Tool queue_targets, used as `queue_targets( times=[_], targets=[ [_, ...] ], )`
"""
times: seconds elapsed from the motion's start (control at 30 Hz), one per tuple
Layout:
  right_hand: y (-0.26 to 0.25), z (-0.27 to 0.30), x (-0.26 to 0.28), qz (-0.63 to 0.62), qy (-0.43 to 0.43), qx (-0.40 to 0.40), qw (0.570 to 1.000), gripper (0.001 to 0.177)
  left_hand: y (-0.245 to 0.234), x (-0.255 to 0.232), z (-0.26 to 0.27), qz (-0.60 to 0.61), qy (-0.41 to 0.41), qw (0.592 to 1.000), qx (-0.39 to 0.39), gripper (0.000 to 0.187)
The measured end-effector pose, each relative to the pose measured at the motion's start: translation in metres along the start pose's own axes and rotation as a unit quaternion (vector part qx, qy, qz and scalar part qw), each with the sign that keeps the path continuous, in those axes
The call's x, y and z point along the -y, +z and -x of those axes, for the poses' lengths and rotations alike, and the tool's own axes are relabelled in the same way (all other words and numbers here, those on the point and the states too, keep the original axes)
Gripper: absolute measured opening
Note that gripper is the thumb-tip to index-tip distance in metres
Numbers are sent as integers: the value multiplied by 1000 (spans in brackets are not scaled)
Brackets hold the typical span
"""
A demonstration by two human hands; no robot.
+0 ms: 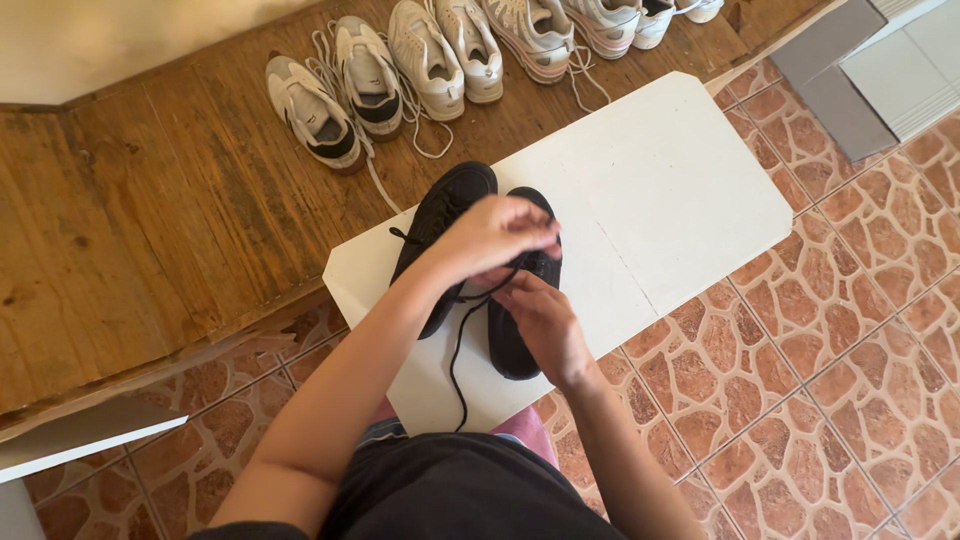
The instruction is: The person removes a black shoelace from a black shoe, then threads and ties the lace through the eyelets. The person then moves to a pair of white sneakers, removes their laces, and begins re-lacing them. The task is performed on a white bench with other shoes visible on a wooden shelf.
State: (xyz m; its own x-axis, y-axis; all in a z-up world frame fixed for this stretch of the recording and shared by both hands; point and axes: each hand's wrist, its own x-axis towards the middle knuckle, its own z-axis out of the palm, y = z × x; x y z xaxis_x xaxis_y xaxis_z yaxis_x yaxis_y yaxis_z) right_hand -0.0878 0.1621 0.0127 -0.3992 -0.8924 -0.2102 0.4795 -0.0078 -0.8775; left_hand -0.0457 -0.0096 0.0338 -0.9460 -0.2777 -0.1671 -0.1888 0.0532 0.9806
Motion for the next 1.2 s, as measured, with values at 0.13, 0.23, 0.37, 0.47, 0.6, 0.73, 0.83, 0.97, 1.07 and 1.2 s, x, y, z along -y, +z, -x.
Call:
queue_targets(
  times=[0.13,0.23,0.37,0.47,0.6,0.73,0.83,0.97,1.07,1.2],
  targets=[
    [-20,5,9,31,36,-41,998,36,-27,7,-18,-128,20,980,-149,23],
    [-44,3,18,214,63,-99,970,38,-48,18,-24,-281,-73,943,-163,20],
    [-60,7,28,388,77,-178,901,30,-62,32,-14,-438,-43,872,-214,12],
    [-57,8,32,496,-15,-209,843,22,-49,29,-11,-572,134,757,-286,26],
    [-43,4,31,495,-148,-177,838,19,-10,10,-1,-292,218,928,-82,25],
    [-39,-9,28,374,-133,-210,894,19,19,-12,10,-87,122,987,51,43],
    [-42,-12,22,286,-122,-172,935,19,23,-17,16,-180,101,978,-11,27],
    [-42,-6,15,323,-93,-175,926,26,19,-8,22,-205,143,966,-67,14],
    [-34,7,9,493,-133,-181,841,33,19,4,30,-214,147,957,-130,7],
    [-30,19,-1,513,-143,-188,825,27,34,22,39,-299,139,925,-190,5]
  ],
)
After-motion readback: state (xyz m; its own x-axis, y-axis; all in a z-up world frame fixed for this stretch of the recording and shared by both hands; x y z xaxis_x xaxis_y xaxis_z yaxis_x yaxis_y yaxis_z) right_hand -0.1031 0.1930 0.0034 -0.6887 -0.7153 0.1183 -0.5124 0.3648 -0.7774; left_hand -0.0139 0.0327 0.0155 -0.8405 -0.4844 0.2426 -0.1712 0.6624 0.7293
